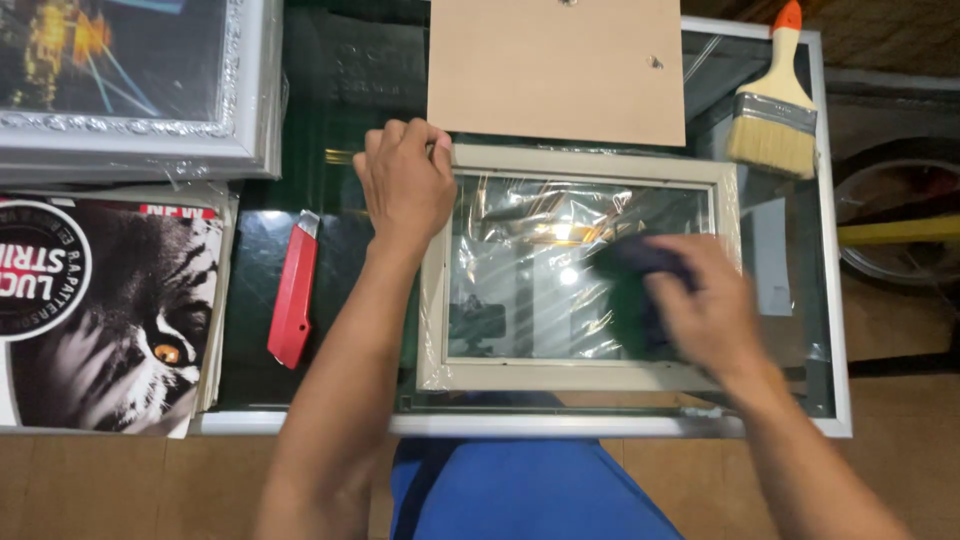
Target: Cleaning the glass surface of a picture frame using a cloth.
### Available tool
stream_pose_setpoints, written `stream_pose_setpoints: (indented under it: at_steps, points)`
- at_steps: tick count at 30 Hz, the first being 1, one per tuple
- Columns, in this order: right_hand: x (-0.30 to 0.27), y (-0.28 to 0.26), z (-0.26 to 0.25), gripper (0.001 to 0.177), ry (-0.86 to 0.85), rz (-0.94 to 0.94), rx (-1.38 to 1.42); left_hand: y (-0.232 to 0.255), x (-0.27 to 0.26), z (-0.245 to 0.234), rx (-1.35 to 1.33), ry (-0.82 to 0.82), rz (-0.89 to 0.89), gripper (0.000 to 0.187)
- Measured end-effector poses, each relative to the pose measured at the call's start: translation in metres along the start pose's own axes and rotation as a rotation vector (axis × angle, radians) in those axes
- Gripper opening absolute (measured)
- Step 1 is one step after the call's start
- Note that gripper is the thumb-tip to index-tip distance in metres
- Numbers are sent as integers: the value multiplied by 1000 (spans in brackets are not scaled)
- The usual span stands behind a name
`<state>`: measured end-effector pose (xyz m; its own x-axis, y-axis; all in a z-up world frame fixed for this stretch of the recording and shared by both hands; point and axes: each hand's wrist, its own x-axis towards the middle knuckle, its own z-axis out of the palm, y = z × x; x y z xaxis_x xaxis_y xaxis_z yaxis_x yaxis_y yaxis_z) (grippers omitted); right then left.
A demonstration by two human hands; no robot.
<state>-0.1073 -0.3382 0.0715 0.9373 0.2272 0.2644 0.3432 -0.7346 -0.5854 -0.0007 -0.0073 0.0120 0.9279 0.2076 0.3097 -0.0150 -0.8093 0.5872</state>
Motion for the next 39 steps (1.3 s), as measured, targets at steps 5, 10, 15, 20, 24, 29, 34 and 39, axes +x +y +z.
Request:
stream_pose_setpoints:
  at_steps: [5,10,15,20,24,29,34,39]
  points:
    - [-3,3,42,40,-15,131,-517,5,1,-4,-20,-8,-39,10]
    - [40,-92,120,43,-105,2,-467,2,0,0,-23,7,-27,9]
    - [46,-87,121,31,-105,-151,268,-8,0,6,5,-31,-45,12]
    - [18,-1,15,31,122,107,-43,3,0,-1,-25,26,-17,8]
    - [19,10,34,38,61,297,-571,3,-2,-1,-19,22,-40,9]
    - [69,-80,107,37,-78,61,-400,0,-2,0,-19,36,-23,9]
    - [104,-76,144,33,-142,-216,-312,-6,-2,6,-9,59,7,8]
    - [50,-107,99,26,-511,-446,-186,-5,-2,6,-19,28,-30,8]
